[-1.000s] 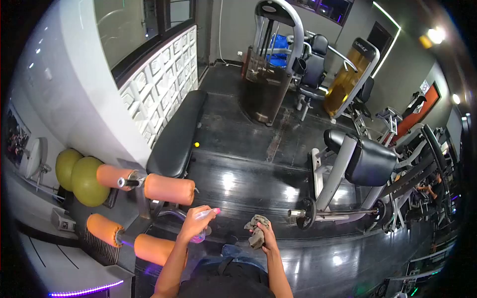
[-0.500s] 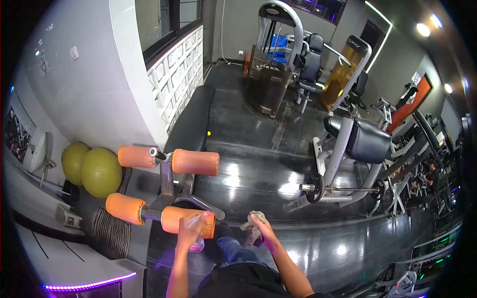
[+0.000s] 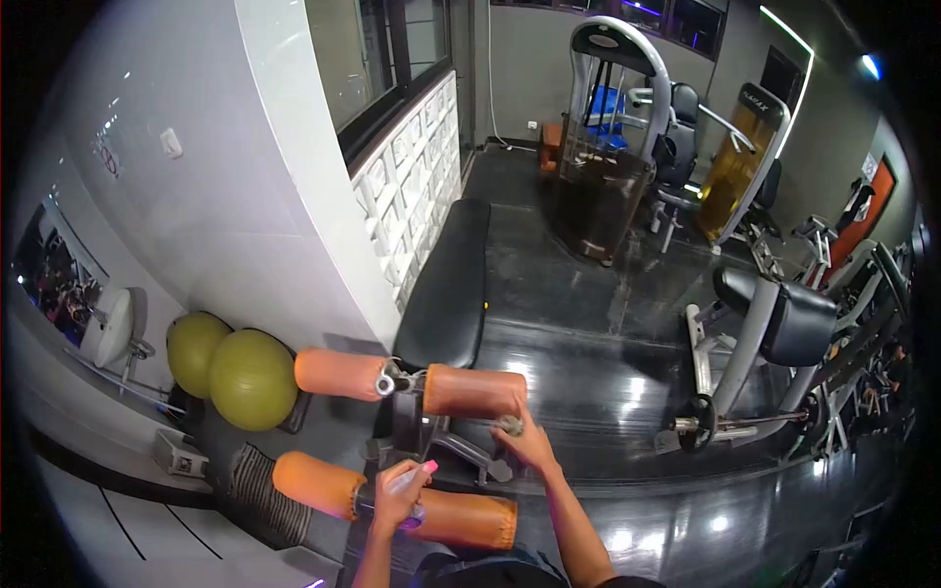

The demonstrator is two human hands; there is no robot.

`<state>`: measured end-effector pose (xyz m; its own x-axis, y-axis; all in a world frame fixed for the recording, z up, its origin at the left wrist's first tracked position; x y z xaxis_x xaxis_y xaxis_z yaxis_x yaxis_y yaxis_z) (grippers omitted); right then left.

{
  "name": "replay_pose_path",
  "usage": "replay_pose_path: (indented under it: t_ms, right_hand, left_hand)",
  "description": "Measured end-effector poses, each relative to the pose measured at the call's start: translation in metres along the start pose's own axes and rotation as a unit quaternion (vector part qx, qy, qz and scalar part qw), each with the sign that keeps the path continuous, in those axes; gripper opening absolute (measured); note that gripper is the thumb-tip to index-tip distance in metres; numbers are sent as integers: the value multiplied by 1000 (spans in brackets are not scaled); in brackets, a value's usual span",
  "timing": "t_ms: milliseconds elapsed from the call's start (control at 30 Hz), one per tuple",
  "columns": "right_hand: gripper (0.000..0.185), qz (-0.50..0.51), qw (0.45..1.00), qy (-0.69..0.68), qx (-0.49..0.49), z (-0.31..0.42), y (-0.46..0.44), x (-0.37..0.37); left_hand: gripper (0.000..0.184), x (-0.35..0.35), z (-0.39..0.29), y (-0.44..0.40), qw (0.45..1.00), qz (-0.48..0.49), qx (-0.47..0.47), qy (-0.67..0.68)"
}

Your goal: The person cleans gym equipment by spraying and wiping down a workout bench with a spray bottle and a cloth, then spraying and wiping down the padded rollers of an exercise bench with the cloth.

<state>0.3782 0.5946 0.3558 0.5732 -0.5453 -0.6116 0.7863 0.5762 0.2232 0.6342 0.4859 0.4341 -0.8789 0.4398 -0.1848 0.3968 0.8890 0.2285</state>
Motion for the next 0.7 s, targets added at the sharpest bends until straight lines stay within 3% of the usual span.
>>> replay_pose_path:
  t_ms: [33,67,133,233,333,500,600,667,700]
  right_hand:
    - [104,-1,996,82,-18,8,-24,17]
    - [104,1,997,80,-16,11,-46,36]
    - [105,-56,983,117,-127,23,-78,59]
    - [106,-40,981,185,-32,27,-88,74]
    - [103,-43,986,156,32,30,-61,71]
    - [102,-1,976,217,33,15,4,74]
    - [87,28,965,258,22,-21,27,94]
    - [66,36,970,235,-41,-29,34,92]
    - [66,35,969,242,-34,-26,34,88]
  left_hand:
    - [30,-5,2,-8,1000,-2,-1,-5]
    - [29,-9,4,-15,1000,1,-6,-5]
    - [29,-13,4,-24,1000,9,-11,-7]
    - [28,-20,4,-35,999,45,-16,11]
    - [28,-28,17,-44,998,64,-14,21]
    - [27,-44,21,-58,994,102,-22,45]
    - [26,-50,16,-73,990,131,-10,57]
    - [28,-52,13,-88,985,169,-4,40]
    - [28,-55,10,-97,984,175,-8,45]
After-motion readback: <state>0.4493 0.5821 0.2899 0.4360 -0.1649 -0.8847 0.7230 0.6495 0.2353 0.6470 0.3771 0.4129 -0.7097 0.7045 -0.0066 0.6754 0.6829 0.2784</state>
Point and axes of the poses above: each hand's wrist, its own y-axis away from the middle knuckle, its own x-axis out of the palm, z = x × y, the point moved 3 cm from there along -y, towards the middle knuckle, and after that the axes turned 13 degrees about -z, right-handed, at the moved point
